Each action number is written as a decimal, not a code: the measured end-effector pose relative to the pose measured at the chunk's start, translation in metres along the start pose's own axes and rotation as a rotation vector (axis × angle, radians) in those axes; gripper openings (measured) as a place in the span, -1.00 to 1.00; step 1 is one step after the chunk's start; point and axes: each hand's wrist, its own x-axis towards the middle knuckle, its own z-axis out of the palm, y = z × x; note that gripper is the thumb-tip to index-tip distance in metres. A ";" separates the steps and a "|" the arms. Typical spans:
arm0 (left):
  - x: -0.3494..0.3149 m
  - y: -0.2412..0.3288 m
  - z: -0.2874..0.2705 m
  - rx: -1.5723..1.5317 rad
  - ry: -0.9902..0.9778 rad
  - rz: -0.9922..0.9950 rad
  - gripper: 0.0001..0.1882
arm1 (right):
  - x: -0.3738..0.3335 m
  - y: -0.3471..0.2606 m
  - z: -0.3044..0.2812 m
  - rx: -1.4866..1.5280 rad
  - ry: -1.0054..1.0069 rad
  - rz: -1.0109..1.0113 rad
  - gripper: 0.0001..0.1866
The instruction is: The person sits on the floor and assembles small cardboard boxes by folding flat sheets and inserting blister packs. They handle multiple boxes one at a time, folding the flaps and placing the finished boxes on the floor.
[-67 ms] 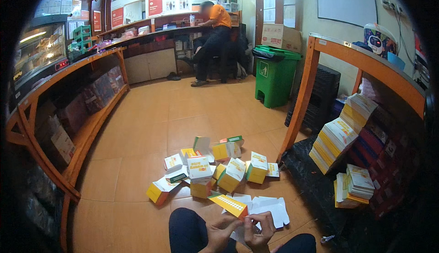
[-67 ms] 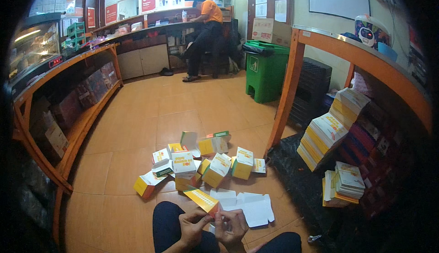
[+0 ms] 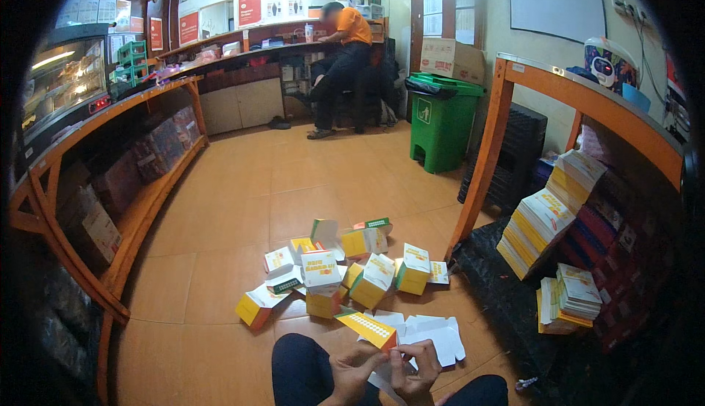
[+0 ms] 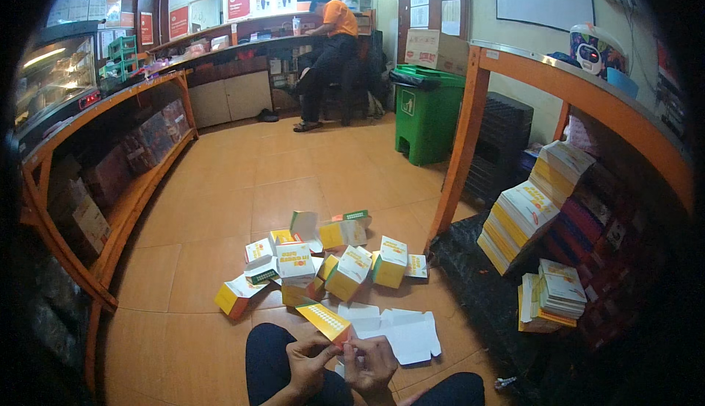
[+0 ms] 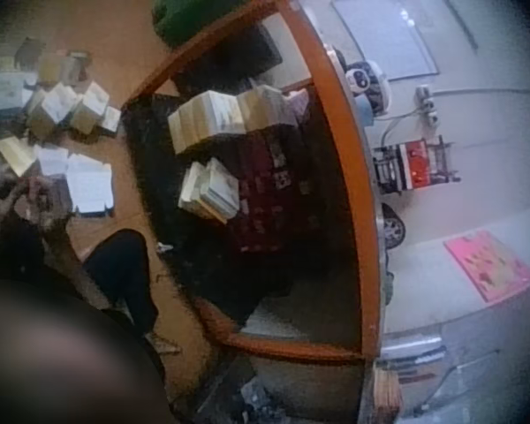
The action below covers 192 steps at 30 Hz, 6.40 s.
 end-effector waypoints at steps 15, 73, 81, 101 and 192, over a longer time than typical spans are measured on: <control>0.018 0.015 0.005 1.026 -0.504 0.688 -0.08 | 0.004 0.016 -0.020 0.334 -0.321 0.439 -0.50; 0.016 -0.017 0.006 0.828 -0.234 0.637 -0.57 | 0.007 0.024 -0.021 0.151 -0.184 0.410 -0.81; 0.003 -0.006 0.012 0.659 0.000 0.151 -0.95 | 0.011 0.022 -0.023 0.328 -0.329 0.353 -0.72; 0.021 -0.023 -0.010 0.001 -0.111 -0.524 -0.77 | 0.001 0.048 -0.020 0.081 -0.422 0.038 -0.80; 0.013 -0.044 -0.008 -0.287 -0.195 -0.550 -0.59 | -0.054 0.063 -0.017 -0.201 -0.145 0.145 -0.70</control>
